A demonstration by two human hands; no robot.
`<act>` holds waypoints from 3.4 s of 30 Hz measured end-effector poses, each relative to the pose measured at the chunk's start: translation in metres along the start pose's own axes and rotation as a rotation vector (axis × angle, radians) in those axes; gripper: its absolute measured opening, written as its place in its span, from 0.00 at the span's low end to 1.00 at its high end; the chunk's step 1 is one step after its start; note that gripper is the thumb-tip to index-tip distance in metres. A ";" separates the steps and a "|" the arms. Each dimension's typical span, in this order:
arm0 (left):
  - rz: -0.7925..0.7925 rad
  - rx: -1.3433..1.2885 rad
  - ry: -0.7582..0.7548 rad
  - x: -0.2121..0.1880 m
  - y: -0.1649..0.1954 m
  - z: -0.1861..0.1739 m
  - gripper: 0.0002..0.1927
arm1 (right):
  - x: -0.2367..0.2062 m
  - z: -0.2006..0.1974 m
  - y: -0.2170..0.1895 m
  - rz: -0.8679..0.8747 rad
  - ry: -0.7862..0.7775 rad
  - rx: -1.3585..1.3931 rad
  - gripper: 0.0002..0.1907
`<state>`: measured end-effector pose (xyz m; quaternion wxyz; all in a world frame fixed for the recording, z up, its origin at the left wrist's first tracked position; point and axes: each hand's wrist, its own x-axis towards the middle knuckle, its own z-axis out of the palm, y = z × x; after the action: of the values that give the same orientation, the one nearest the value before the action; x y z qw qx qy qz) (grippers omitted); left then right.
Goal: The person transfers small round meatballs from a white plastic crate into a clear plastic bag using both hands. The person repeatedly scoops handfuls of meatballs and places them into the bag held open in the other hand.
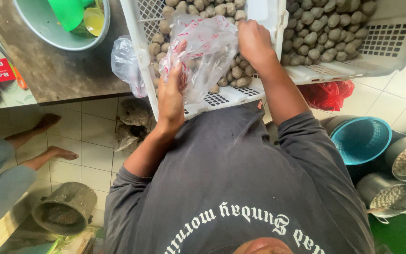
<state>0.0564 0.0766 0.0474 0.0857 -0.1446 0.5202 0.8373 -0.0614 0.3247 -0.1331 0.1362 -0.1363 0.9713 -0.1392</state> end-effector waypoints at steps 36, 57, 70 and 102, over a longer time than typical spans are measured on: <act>-0.006 -0.022 0.181 0.000 -0.004 -0.037 0.23 | -0.045 -0.036 -0.016 0.081 -0.032 0.348 0.15; 0.063 -0.004 0.084 0.000 0.012 -0.032 0.24 | -0.004 -0.012 -0.048 0.101 -0.205 1.426 0.22; -0.041 0.088 0.140 0.005 -0.008 -0.022 0.23 | 0.000 -0.007 -0.026 0.067 0.141 0.588 0.24; -0.101 0.004 0.069 -0.014 -0.041 -0.021 0.24 | -0.081 -0.126 -0.123 -0.299 0.189 0.761 0.17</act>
<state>0.0849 0.0760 0.0091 0.1103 -0.1992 0.5167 0.8253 0.0034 0.2651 0.0390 0.0654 -0.2024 0.8284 -0.5183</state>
